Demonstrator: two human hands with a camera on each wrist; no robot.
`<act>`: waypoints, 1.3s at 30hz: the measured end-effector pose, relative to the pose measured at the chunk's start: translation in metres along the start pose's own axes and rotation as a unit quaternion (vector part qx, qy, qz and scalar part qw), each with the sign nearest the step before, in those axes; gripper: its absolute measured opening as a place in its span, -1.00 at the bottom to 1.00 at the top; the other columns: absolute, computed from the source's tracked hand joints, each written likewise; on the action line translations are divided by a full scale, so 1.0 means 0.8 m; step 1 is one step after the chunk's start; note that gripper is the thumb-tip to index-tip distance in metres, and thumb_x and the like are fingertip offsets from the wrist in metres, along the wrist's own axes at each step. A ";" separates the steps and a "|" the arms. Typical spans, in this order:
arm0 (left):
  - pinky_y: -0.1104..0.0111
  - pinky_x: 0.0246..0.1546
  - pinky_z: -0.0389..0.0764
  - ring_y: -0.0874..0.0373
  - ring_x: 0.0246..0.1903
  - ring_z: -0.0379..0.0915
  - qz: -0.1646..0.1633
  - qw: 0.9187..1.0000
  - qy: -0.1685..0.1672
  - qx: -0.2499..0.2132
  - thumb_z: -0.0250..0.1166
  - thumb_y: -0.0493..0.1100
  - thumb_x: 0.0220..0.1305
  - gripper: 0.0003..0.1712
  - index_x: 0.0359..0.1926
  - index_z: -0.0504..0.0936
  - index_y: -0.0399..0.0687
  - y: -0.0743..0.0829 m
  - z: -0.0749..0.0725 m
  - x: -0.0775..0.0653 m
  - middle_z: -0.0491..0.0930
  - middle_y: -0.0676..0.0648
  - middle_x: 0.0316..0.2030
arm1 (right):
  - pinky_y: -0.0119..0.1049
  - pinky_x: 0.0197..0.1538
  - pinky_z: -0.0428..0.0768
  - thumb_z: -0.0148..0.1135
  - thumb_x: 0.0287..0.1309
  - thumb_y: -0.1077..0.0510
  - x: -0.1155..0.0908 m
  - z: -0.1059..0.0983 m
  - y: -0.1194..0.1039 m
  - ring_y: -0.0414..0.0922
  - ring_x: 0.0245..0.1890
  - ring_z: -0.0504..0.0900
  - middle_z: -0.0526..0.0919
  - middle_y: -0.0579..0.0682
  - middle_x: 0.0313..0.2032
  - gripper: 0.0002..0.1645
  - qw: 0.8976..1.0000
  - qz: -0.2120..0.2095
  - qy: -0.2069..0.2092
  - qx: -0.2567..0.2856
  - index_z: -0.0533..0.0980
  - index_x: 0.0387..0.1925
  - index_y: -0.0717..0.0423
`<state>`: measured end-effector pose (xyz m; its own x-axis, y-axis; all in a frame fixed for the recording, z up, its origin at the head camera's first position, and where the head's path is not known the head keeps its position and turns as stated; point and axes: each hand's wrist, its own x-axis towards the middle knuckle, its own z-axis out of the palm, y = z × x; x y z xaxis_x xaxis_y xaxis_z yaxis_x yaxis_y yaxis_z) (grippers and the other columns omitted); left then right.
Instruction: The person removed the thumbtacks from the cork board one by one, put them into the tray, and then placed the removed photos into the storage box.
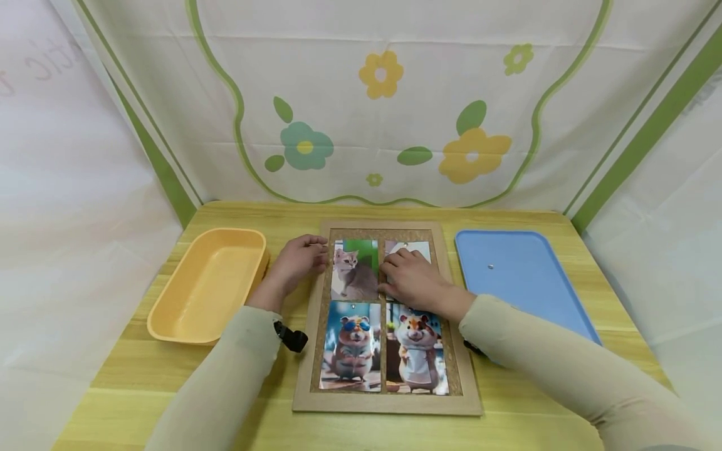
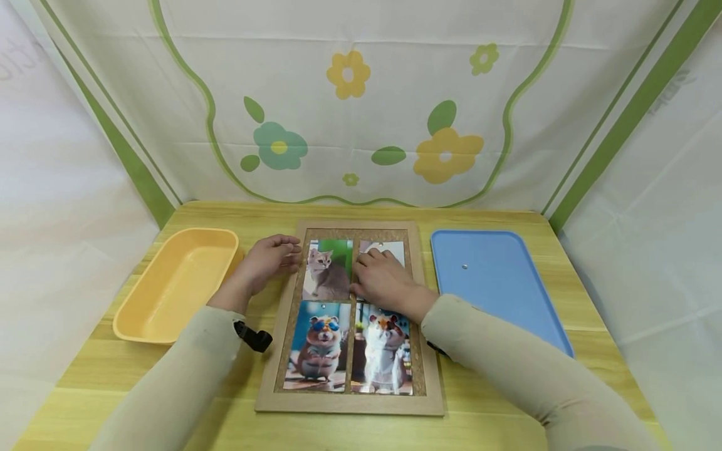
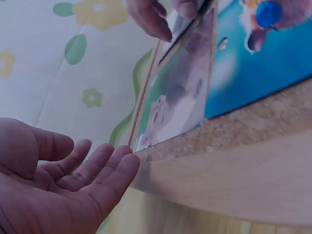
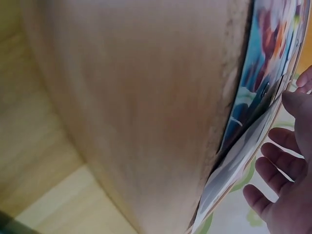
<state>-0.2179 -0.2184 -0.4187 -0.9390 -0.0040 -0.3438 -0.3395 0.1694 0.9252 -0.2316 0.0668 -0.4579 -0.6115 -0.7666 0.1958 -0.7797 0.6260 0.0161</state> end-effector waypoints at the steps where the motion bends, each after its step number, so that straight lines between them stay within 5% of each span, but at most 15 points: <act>1: 0.04 0.30 0.61 -0.16 0.26 0.54 -0.008 1.000 -0.001 -0.007 -0.06 -0.16 0.71 -0.51 0.49 0.39 -0.25 0.001 0.000 0.001 0.48 -0.31 0.36 | 0.06 0.11 0.60 0.29 0.45 -0.23 0.000 0.000 -0.001 0.05 0.12 0.60 0.70 0.02 0.09 -0.51 1.000 0.001 -0.006 -0.003 0.67 0.10 0.04; 17: 0.10 0.31 0.62 -0.18 0.28 0.52 -0.086 0.994 -0.030 -0.052 -0.11 -0.02 0.74 -0.41 0.60 0.21 -0.19 0.010 -0.003 0.013 0.39 -0.31 0.42 | 0.08 0.16 0.62 0.20 0.49 -0.28 0.001 0.002 -0.003 0.05 0.21 0.61 0.69 0.00 0.19 -0.42 0.999 -0.001 -0.044 -0.003 0.64 0.27 -0.03; 39: 0.06 0.27 0.65 -0.27 0.32 0.51 -0.099 0.990 -0.043 -0.088 -0.08 0.04 0.73 -0.34 0.63 0.14 -0.21 0.011 -0.007 0.018 0.33 -0.32 0.44 | 0.10 0.19 0.62 0.19 0.50 -0.30 0.002 0.004 -0.003 0.05 0.21 0.62 0.68 0.01 0.20 -0.40 0.999 0.000 -0.051 -0.012 0.63 0.30 -0.02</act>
<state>-0.2349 -0.2227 -0.4145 -0.8472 0.0652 -0.5273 -0.5284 -0.0001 0.8490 -0.2311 0.0632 -0.4610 -0.6223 -0.7770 0.0949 -0.7774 0.6276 0.0409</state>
